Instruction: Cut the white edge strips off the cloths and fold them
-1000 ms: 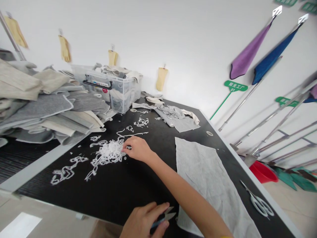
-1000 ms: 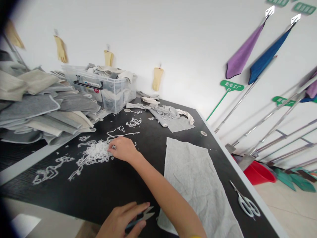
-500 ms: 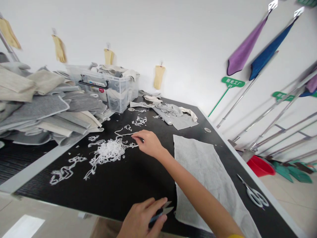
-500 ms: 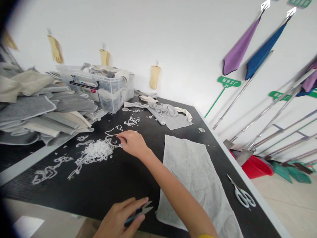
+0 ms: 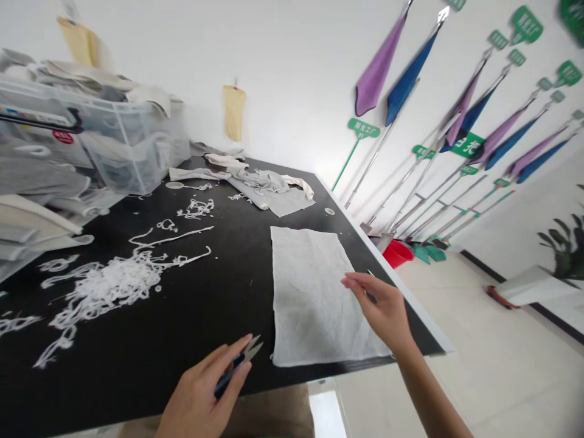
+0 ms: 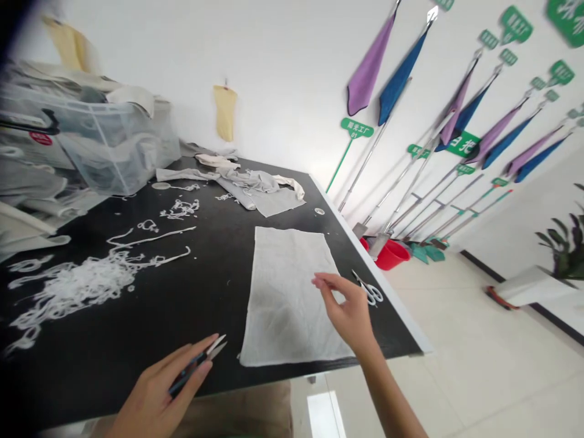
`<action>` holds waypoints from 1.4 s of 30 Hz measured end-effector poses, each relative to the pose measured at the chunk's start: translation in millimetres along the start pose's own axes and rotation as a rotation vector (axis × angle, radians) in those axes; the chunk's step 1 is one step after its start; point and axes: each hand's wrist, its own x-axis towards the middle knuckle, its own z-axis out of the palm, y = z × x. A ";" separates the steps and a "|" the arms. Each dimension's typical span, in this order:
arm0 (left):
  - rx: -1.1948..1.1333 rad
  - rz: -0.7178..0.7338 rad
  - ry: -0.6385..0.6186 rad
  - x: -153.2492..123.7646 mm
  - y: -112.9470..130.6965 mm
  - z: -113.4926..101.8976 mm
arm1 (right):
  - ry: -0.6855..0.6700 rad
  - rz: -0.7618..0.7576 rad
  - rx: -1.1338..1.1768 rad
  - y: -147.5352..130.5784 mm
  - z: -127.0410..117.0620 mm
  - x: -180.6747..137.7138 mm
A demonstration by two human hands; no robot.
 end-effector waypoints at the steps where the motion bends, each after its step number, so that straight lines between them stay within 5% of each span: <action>1: -0.001 -0.009 0.002 -0.1 -0.7 0.5 | 0.032 0.066 0.000 10.8 -11.9 -15.1; 6: -0.002 -0.078 0.006 2.5 -3.0 3.3 | 0.122 0.285 0.016 39.3 -36.7 -84.9; 10: -0.035 -0.124 0.016 6.4 -3.7 5.7 | 0.048 0.188 0.017 17.3 -6.5 -112.3; 16: -0.104 -0.307 -0.170 13.0 6.3 0.5 | -0.151 -0.013 0.054 -28.3 70.6 -111.8; 20: -0.148 -0.320 -0.367 23.6 30.7 -0.1 | -0.196 -0.025 0.034 -31.7 95.5 -109.7; 25: -0.087 -0.338 -0.374 36.3 50.8 11.8 | -0.202 0.045 0.094 -19.7 100.9 -117.8; 32: -0.066 -0.320 -0.369 39.7 49.5 16.2 | -0.105 0.145 0.206 -9.5 97.3 -119.8; 42: -0.219 -0.343 -0.352 39.8 48.1 11.3 | -0.163 0.115 0.182 -11.5 101.5 -123.5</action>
